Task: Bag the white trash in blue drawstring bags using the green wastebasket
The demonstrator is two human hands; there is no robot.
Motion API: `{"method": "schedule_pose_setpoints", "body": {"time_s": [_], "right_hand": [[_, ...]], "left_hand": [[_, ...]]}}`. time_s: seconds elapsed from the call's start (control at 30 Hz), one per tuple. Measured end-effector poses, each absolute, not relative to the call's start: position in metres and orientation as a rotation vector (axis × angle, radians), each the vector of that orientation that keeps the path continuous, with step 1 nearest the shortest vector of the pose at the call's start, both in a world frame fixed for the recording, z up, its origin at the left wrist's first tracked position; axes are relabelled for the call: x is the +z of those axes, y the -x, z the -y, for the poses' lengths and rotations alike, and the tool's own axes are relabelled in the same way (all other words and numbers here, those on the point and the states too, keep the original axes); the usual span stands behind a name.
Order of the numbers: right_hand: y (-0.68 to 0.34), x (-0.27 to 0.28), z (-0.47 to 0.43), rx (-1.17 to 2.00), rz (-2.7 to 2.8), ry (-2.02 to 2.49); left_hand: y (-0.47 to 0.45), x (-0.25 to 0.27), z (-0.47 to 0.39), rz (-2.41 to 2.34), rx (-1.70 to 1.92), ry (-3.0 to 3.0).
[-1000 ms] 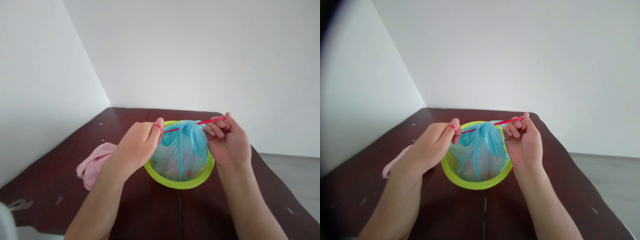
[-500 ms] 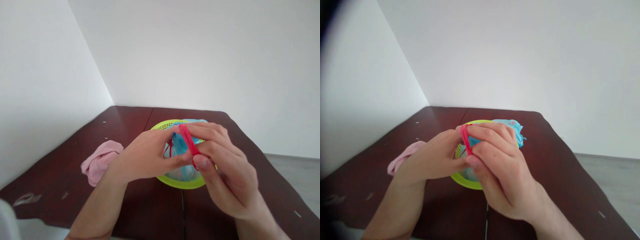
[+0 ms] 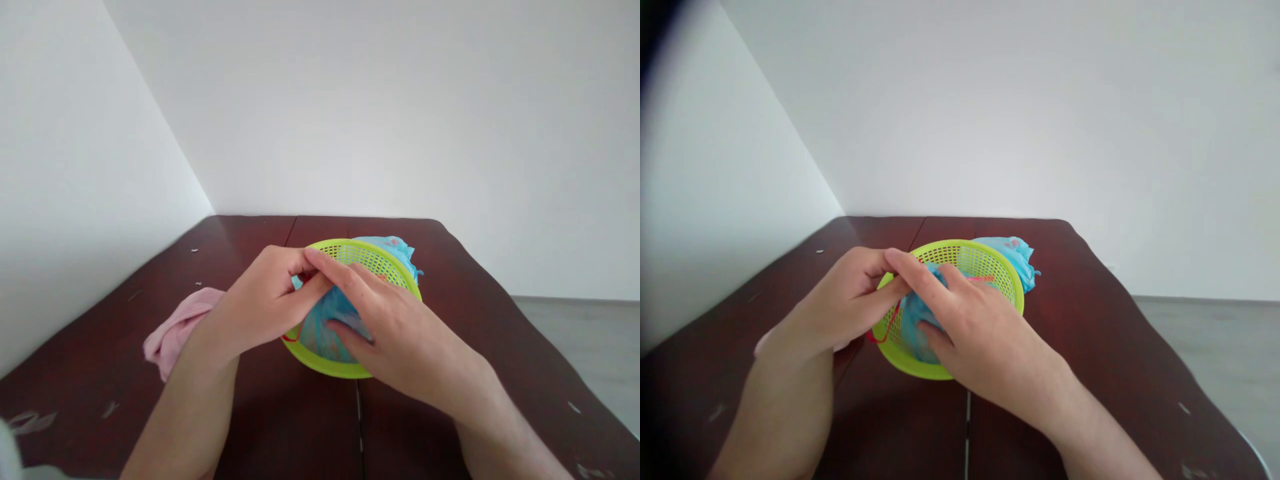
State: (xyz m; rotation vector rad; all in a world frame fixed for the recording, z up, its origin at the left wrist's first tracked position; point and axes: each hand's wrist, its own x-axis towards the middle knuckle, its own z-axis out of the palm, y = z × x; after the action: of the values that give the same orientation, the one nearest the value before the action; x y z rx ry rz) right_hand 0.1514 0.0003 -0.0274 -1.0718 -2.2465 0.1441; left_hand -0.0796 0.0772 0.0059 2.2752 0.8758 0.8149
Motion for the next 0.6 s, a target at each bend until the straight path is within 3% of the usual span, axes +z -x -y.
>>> {"method": "schedule_pose_setpoints", "body": {"time_s": [0.2,0.43,0.6], "right_hand": [[-0.154,-0.032,-0.015,0.184,2.159,1.136],[-0.152,-0.032,-0.03,0.584,1.706,1.049],[-0.15,-0.039,-0.027,0.434,1.5,0.987]], "left_hand": [[0.085,0.007,-0.087,-0.963,0.717,-2.525],[0.095,0.006,-0.082,-0.825,0.563,-2.657],[0.083,0.009,-0.087,-0.591,0.644,-2.536]]}}
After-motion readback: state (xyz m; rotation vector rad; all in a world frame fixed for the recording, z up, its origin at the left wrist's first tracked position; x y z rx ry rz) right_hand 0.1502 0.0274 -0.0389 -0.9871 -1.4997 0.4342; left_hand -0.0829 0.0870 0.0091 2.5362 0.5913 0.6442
